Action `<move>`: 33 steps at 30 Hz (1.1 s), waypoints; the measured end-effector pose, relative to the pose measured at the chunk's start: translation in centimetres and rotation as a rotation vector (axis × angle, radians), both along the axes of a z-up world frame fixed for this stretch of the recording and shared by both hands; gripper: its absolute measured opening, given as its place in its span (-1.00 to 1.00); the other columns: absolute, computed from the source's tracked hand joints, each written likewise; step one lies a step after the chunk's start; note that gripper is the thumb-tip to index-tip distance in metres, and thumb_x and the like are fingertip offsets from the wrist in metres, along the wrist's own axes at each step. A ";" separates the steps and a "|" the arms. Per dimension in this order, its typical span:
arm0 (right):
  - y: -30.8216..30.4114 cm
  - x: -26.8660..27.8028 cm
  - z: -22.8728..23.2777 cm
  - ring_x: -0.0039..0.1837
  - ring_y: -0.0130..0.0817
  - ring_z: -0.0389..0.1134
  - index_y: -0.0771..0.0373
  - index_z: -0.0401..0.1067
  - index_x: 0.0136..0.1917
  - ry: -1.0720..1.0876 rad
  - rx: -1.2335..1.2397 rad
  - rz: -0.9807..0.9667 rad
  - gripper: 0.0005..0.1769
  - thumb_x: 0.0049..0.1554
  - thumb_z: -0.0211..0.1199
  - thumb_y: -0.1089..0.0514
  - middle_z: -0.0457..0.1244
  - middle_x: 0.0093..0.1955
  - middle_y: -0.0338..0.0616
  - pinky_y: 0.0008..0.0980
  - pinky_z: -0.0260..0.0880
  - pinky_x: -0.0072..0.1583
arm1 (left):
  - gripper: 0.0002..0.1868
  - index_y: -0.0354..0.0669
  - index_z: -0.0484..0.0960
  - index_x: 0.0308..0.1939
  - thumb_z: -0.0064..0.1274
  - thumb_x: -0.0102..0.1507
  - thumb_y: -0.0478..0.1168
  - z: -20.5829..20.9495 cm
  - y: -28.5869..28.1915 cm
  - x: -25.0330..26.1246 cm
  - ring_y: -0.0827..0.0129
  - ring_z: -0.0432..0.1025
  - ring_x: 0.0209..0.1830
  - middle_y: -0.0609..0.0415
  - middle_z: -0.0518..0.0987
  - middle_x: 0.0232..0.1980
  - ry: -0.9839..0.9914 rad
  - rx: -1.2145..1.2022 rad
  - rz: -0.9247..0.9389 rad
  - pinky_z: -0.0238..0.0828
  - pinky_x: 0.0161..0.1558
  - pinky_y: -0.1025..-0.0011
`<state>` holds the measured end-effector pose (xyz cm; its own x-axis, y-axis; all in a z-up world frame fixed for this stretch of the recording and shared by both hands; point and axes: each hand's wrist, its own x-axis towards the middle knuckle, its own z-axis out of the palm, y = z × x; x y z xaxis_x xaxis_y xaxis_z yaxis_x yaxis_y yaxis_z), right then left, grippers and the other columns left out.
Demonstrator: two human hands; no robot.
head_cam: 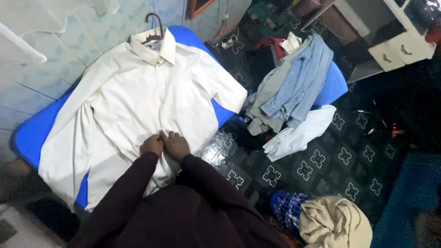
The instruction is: The person places a shirt on a blue table, inserts a hanger into the collar, and buttons the front of the shirt before placing it in a closet.
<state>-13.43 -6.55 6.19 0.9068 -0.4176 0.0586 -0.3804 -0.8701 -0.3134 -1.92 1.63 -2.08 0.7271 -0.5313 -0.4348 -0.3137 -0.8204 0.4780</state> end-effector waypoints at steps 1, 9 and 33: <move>-0.2 0.2 0.4 0.05 -0.08 0.36 0.17 0.31 0.45 0.013 0.030 0.032 -0.39 0.13 0.18 0.08 0.29 0.03 -0.02 -0.11 0.37 -0.08 | -0.69 0.05 0.70 -0.02 -0.01 0.29 0.02 -0.1 0.2 0.2 -0.02 0.54 0.08 -0.04 0.68 0.01 -0.008 -0.001 -0.013 0.40 0.13 0.04; -0.6 1.6 0.0 0.03 -0.05 0.37 0.28 0.41 0.11 0.026 0.021 -0.025 -0.67 0.13 0.21 0.08 0.29 0.00 0.01 -0.10 0.40 -0.08 | -0.63 -0.02 0.72 -0.01 0.07 0.24 0.06 0.8 0.0 1.3 -0.05 0.53 0.08 -0.12 0.68 0.04 0.055 -0.079 0.001 0.45 0.13 0.11; -2.8 2.1 -3.6 -0.20 0.03 0.42 0.29 0.52 -0.30 0.061 0.660 -0.417 -0.76 0.02 0.30 0.06 0.33 -0.32 0.12 -0.11 0.40 -0.09 | -0.68 0.09 0.80 -0.15 0.21 0.10 0.05 4.3 -0.8 -0.4 0.12 0.60 -0.04 0.06 0.74 -0.13 0.138 -0.156 0.195 0.43 0.06 0.19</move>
